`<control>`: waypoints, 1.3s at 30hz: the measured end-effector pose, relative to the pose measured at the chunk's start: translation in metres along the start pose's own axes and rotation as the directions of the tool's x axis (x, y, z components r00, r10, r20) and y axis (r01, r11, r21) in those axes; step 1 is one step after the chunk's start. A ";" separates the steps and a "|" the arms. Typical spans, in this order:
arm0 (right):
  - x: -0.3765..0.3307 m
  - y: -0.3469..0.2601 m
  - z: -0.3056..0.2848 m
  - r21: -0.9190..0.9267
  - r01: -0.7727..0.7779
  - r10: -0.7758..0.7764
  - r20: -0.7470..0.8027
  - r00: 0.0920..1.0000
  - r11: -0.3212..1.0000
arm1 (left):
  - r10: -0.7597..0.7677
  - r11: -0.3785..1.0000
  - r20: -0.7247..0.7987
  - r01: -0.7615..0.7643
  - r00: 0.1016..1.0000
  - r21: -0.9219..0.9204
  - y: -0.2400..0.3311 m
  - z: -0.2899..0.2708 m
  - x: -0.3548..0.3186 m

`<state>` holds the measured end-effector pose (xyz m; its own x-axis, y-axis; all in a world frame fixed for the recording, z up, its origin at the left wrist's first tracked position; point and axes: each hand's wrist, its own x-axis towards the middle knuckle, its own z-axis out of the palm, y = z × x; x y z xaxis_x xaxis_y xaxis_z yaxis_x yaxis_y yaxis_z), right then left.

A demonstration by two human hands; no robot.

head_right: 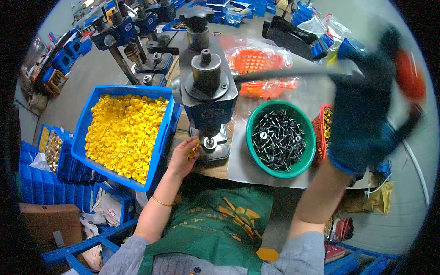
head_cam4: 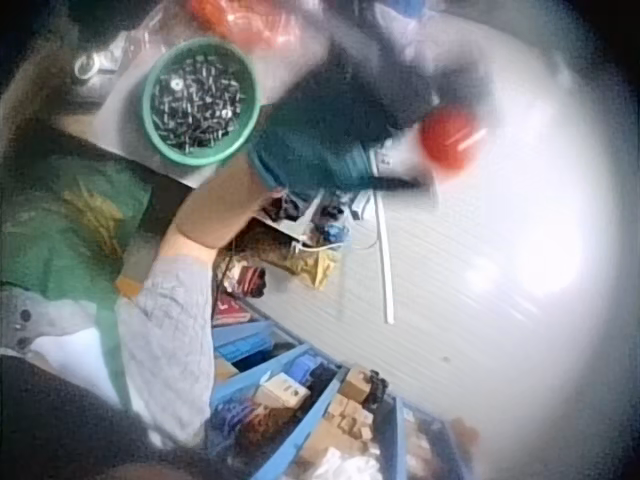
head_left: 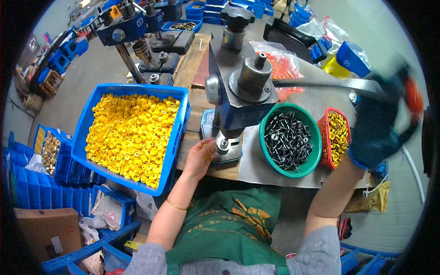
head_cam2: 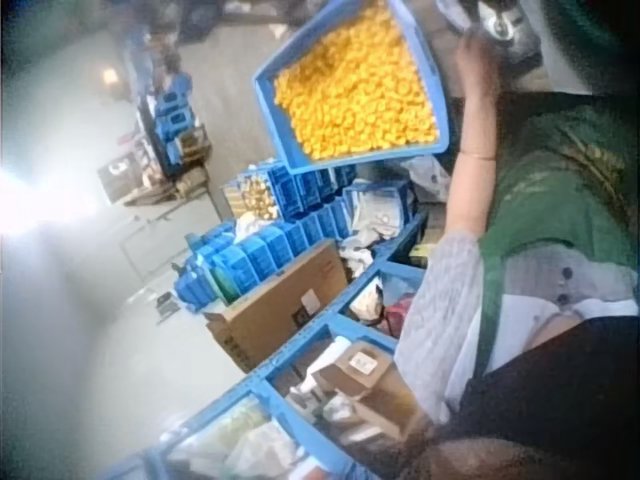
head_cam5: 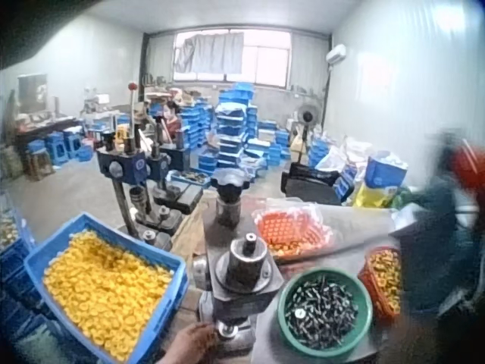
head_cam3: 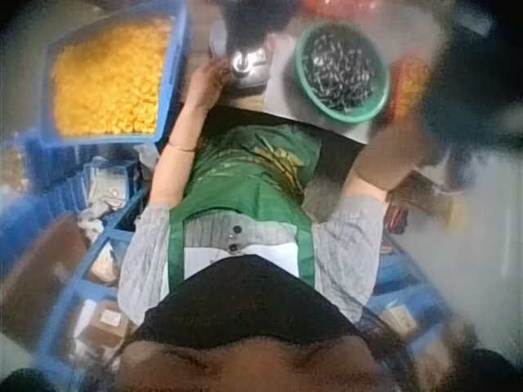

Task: The person assembles parts by placing plastic caps and metal pins into a manual press machine and pulling the lever to press them together.

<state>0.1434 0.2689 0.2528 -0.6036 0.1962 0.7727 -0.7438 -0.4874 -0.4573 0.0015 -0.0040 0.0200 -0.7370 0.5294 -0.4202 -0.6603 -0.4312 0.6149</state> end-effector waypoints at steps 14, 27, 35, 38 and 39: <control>-0.172 0.240 -0.054 -0.984 -0.176 0.511 -0.134 0.849 0.035 | 0.299 0.713 0.057 -0.262 0.953 0.650 0.004 -0.006 0.009; -0.118 0.205 -0.039 -0.989 -0.123 0.638 -0.148 0.755 -0.084 | 0.385 0.652 0.138 -0.374 0.913 0.660 -0.001 -0.008 0.009; -0.111 0.230 -0.044 -0.992 -0.103 0.723 -0.019 0.690 0.071 | 0.061 0.993 -0.067 -0.054 0.996 0.103 0.008 -0.015 -0.005; -0.118 0.233 -0.044 -0.982 -0.185 0.729 -0.092 0.679 0.049 | 0.065 0.988 -0.056 -0.056 0.996 0.145 0.008 -0.024 -0.005; -0.125 0.233 -0.045 -0.976 -0.215 0.712 -0.127 0.691 0.035 | 0.065 0.988 -0.054 -0.057 0.996 0.144 0.008 -0.025 -0.004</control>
<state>0.0326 0.1693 0.0298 -0.9828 -0.1035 0.1529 -0.1764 0.7711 -0.6118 -0.0041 -0.0279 0.0097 -0.7851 0.4601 -0.4147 -0.5898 -0.3507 0.7275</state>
